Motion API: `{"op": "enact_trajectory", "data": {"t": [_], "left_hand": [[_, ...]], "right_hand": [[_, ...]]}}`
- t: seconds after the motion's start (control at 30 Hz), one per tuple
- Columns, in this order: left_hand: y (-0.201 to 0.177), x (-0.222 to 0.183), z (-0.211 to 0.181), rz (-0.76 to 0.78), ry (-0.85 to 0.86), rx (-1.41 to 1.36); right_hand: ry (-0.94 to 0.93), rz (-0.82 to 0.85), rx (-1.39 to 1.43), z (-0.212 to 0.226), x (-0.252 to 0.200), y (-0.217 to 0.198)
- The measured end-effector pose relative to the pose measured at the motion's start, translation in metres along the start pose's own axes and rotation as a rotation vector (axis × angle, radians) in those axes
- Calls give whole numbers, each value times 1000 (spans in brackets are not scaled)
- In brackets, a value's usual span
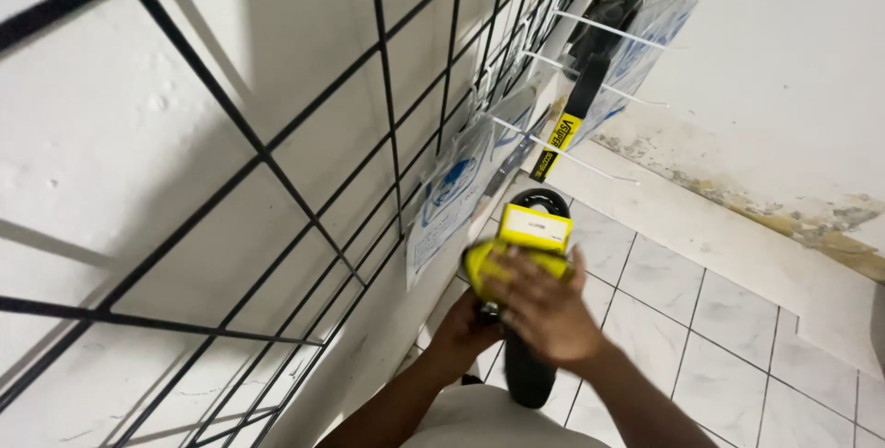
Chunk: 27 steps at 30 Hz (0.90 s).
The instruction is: Wiping a packaged scooter belt with a cleaning cloth.
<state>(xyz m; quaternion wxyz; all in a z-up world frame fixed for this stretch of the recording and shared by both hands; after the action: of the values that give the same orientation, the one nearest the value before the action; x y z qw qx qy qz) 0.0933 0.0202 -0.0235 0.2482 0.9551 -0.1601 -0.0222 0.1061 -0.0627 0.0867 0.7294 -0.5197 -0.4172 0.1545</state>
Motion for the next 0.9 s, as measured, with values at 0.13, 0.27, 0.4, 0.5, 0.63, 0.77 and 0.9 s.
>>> {"op": "enact_trajectory", "data": {"t": [0.13,0.27,0.4,0.5,0.63,0.77,0.9], "left_hand": [[-11,8,0,-7,8,12],[-11,11,10,0,-13,35],[14,9,-5,30,56,120],[5,12,10,-12,-2,75],[0,9,8,-21,27,79],[-1,8,8,-27,50,86],[4,6,18,-25,43,86]], "right_hand": [[-74,-28,241,34,-1,-13],[-5,6,177,-10,-8,-3],[110,-74,-6,-53,11,-39],[147,-44,34,-54,6,-27],[-45,-70,46,2,-10,-14],[-37,-32,244,12,-17,-16],[85,-23,94,-34,-12,-23]]}}
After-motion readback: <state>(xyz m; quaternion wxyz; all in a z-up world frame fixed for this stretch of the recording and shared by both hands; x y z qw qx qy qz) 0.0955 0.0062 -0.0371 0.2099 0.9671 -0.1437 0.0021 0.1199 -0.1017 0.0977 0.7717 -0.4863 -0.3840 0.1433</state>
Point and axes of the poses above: each hand's wrist, its own x-axis towards the middle knuckle, its own y-axis out of the palm, z = x × y, the point moved 9 cm from there along x, towards the middle knuckle, and after that the axes turned 4 degrees about -z, right-handed, at the moved point
